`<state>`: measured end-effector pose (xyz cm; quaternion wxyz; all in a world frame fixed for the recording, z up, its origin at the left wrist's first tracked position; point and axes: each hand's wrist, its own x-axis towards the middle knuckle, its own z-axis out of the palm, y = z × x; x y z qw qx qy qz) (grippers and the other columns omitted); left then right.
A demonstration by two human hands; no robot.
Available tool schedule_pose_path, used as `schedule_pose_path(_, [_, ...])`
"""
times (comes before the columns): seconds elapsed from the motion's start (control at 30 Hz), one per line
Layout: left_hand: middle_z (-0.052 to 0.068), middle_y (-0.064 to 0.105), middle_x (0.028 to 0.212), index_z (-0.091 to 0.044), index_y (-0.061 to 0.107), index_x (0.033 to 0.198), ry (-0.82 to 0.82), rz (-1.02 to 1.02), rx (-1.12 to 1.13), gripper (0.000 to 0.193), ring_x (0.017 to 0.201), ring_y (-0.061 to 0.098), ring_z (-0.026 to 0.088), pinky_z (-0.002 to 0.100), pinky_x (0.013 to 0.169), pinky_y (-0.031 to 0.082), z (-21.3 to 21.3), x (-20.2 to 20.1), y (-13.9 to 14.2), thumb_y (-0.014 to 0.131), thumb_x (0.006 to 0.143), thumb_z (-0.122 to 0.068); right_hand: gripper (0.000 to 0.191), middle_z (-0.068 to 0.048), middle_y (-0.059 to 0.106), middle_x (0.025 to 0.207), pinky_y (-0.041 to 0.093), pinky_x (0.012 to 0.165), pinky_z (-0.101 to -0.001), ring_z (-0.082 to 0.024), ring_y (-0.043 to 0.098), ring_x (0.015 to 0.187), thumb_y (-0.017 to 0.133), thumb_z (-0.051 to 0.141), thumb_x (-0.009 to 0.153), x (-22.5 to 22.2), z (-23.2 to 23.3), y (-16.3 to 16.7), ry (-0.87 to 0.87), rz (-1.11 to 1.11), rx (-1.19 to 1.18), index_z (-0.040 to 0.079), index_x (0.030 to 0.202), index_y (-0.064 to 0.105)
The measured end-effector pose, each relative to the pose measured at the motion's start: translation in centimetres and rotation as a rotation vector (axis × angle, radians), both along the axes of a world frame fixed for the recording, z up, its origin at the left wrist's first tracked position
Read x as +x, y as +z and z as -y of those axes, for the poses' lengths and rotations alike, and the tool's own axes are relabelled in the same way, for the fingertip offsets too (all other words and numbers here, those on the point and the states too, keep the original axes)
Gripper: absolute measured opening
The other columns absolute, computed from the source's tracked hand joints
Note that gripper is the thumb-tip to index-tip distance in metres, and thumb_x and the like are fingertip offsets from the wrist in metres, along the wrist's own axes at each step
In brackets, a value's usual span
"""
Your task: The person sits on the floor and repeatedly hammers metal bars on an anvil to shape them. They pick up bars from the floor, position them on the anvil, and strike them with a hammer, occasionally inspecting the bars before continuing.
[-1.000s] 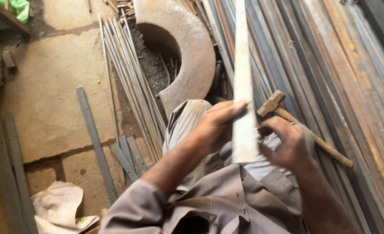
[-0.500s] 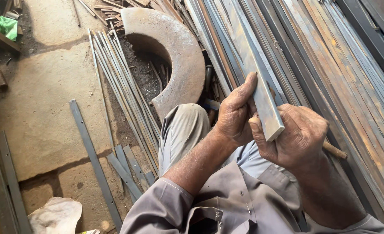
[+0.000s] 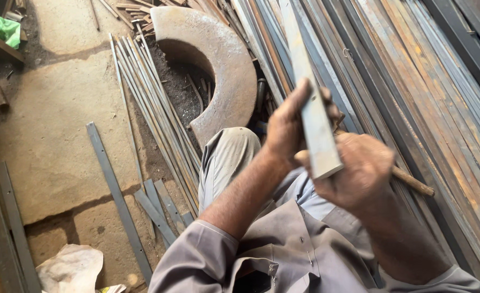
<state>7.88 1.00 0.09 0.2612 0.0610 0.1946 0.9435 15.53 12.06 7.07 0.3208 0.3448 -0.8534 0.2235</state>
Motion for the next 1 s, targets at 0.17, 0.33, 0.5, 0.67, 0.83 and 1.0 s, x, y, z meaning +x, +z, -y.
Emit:
schedule_pose_path(0.17, [0.012, 0.069, 0.09, 0.002, 0.062, 0.121, -0.03, 0.103, -0.158, 0.06, 0.07, 0.067, 0.015, 0.027, 0.059, 0.055, 3.4, -1.0, -2.2, 0.051, 0.107, -0.055, 0.021, -0.013, 0.064, 0.066, 0.053, 0.056, -0.0422, -0.028, 0.065, 0.058, 0.079, 0.02, 0.084, 0.3, -1.6, -4.8, 0.015, 0.244, 0.128, 0.002, 0.079, 0.069])
schedule_pose_path(0.33, [0.015, 0.069, 0.091, 0.003, 0.065, 0.121, -0.016, 0.26, -0.682, 0.033, 0.068, 0.072, 0.023, 0.037, 0.057, 0.064, 14.9, -1.8, -8.6, 0.062, 0.098, -0.02, 0.03, -0.015, 0.075, 0.105, 0.058, 0.083, -0.04, -0.032, 0.073, 0.096, 0.075, 0.033, 0.096, -5.0, -12.2, -13.7, -0.277, 0.572, 0.017, 0.006, 0.109, 0.074])
schedule_pose_path(0.5, [0.012, 0.063, 0.069, 0.002, 0.062, 0.091, 0.032, 0.059, -1.481, 0.037, 0.054, 0.064, 0.023, 0.037, 0.046, 0.053, 25.7, 1.2, -17.7, 0.062, 0.1, -0.033, 0.054, -0.021, 0.076, 0.113, 0.055, 0.093, -0.0455, -0.035, 0.072, 0.107, 0.077, 0.048, 0.087, -8.0, -23.2, -21.2, -0.676, 1.079, 0.12, 0.008, 0.122, 0.074])
schedule_pose_path(0.67, [0.008, 0.062, 0.064, -0.001, 0.061, 0.083, 0.125, 0.241, -1.529, 0.043, 0.052, 0.063, 0.018, 0.034, 0.046, 0.053, 28.9, 9.1, -23.6, 0.065, 0.097, -0.041, 0.068, -0.022, 0.073, 0.122, 0.055, 0.095, -0.0463, -0.035, 0.071, 0.113, 0.082, 0.045, 0.074, -8.4, -24.0, -24.5, -0.605, 1.106, 0.167, 0.008, 0.129, 0.07])
schedule_pose_path(0.83, [0.007, 0.059, 0.064, -0.002, 0.063, 0.084, 0.093, 0.362, -1.539, 0.044, 0.052, 0.059, 0.017, 0.036, 0.046, 0.049, 30.7, 12.9, -24.9, 0.066, 0.097, -0.044, 0.052, -0.026, 0.072, 0.119, 0.053, 0.094, -0.0513, -0.043, 0.066, 0.114, 0.077, 0.038, 0.088, -8.7, -22.5, -24.8, -0.619, 1.032, 0.507, 0.007, 0.13, 0.073])
schedule_pose_path(1.0, [0.007, 0.064, 0.065, -0.005, 0.065, 0.081, 0.259, 0.111, -1.754, 0.044, 0.054, 0.062, 0.016, 0.034, 0.05, 0.052, 29.7, 12.5, -26.0, 0.069, 0.098, -0.045, 0.05, -0.024, 0.076, 0.11, 0.056, 0.091, -0.0511, -0.037, 0.073, 0.106, 0.079, 0.031, 0.079, -12.6, -21.1, -23.8, -0.601, 1.396, 0.424, 0.003, 0.12, 0.072])
